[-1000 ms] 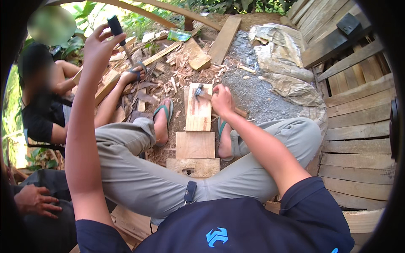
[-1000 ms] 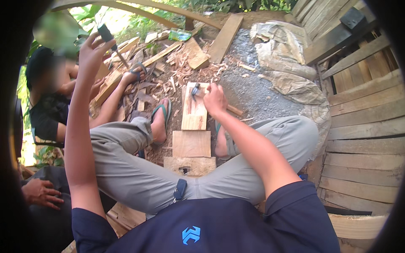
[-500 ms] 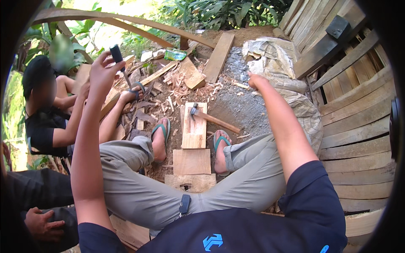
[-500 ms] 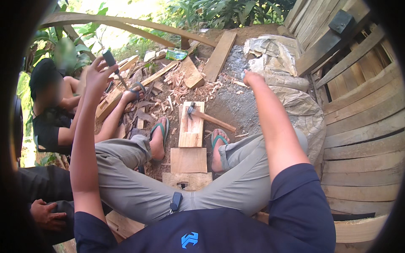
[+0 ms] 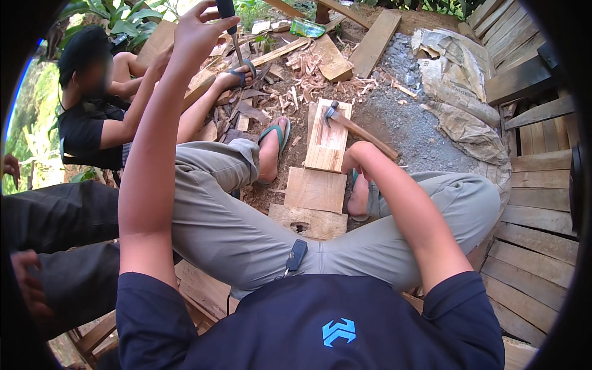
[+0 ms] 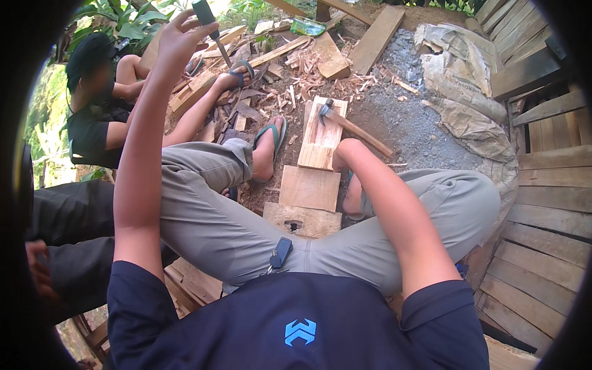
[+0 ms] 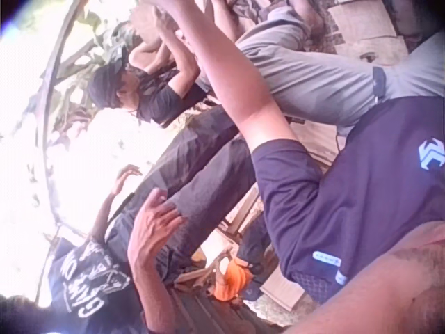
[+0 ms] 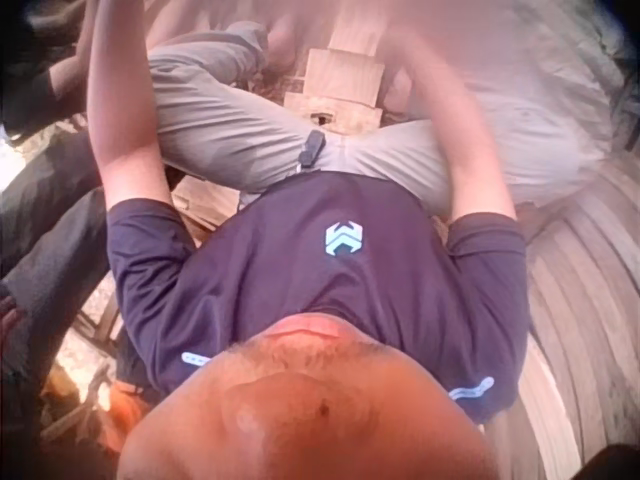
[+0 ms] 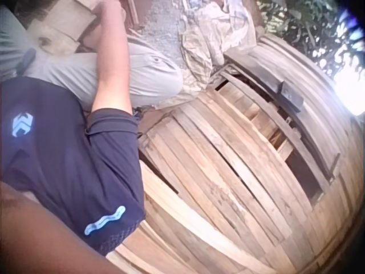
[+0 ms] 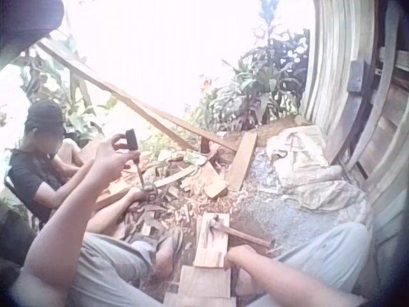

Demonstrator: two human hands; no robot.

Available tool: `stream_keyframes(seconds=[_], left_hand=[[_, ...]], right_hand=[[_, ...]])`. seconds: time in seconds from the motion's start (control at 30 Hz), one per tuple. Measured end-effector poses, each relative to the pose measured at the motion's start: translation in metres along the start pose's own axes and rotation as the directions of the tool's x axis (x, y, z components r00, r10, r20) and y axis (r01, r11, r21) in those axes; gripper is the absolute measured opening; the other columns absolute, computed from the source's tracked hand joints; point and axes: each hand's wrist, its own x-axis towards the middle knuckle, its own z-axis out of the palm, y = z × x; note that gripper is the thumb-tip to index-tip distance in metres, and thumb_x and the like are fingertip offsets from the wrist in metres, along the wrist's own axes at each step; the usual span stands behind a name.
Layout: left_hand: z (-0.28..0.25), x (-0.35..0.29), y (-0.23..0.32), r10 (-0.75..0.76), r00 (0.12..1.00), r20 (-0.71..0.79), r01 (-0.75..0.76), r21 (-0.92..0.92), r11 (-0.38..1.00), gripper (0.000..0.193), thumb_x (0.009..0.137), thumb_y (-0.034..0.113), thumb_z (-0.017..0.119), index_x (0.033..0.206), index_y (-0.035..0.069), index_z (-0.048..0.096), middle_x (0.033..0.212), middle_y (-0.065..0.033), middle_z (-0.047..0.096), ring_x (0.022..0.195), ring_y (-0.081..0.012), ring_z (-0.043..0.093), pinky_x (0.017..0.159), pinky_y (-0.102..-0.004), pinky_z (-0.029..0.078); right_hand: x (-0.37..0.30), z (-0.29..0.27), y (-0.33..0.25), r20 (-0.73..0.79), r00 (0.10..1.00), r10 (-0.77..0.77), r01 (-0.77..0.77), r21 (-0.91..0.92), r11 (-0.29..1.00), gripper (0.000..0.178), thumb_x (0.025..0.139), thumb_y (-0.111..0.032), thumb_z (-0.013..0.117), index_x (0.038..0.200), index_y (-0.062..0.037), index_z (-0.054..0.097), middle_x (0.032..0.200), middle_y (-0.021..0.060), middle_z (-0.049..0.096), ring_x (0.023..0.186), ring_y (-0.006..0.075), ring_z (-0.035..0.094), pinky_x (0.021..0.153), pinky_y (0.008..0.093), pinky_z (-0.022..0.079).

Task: The person carves a hollow section into a block of wood using a chisel and a hammer, then fits a second piece of wood into the carved slot.

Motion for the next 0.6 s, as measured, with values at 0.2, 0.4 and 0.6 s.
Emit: stream_keyframes(seconds=[0.2,0.4,0.6], left_hand=[[-0.016,-0.004,-0.010,-0.006,1.000,-0.014,0.006,0.005,1.000,0.053,0.087,0.016,0.081,0.133,0.001,0.059,0.120,-0.0160,0.071,0.102,-0.0194,0.071,0.081,-0.0302,0.061],[-0.012,-0.003,0.002,0.001,0.999,-0.044,0.000,0.027,1.000,0.049,0.087,0.016,0.081,0.129,0.001,0.062,0.120,-0.0152,0.071,0.102,-0.0189,0.071,0.082,-0.0304,0.061],[-0.004,-0.007,0.004,-0.035,0.999,-0.018,0.037,0.072,0.997,0.051,0.088,0.016,0.080,0.131,0.000,0.059,0.120,-0.0146,0.071,0.103,-0.0183,0.070,0.082,-0.0303,0.061]], right_hand=[[0.022,0.042,-0.024,-0.283,0.948,-0.147,0.079,-0.239,0.968,0.063,0.087,-0.045,0.071,0.134,-0.0038,0.064,0.127,0.0233,0.068,0.123,0.0420,0.063,0.118,0.0582,0.030],[0.036,0.044,-0.020,-0.669,0.691,-0.275,0.173,-0.217,0.961,0.041,0.080,-0.032,0.077,0.112,-0.0066,0.076,0.113,0.0130,0.075,0.103,0.0297,0.074,0.084,0.0409,0.060],[0.006,-0.006,0.009,-0.795,0.568,-0.211,0.249,-0.078,0.965,0.044,0.075,-0.034,0.081,0.107,-0.0055,0.074,0.112,0.0174,0.073,0.103,0.0305,0.072,0.088,0.0439,0.058]])
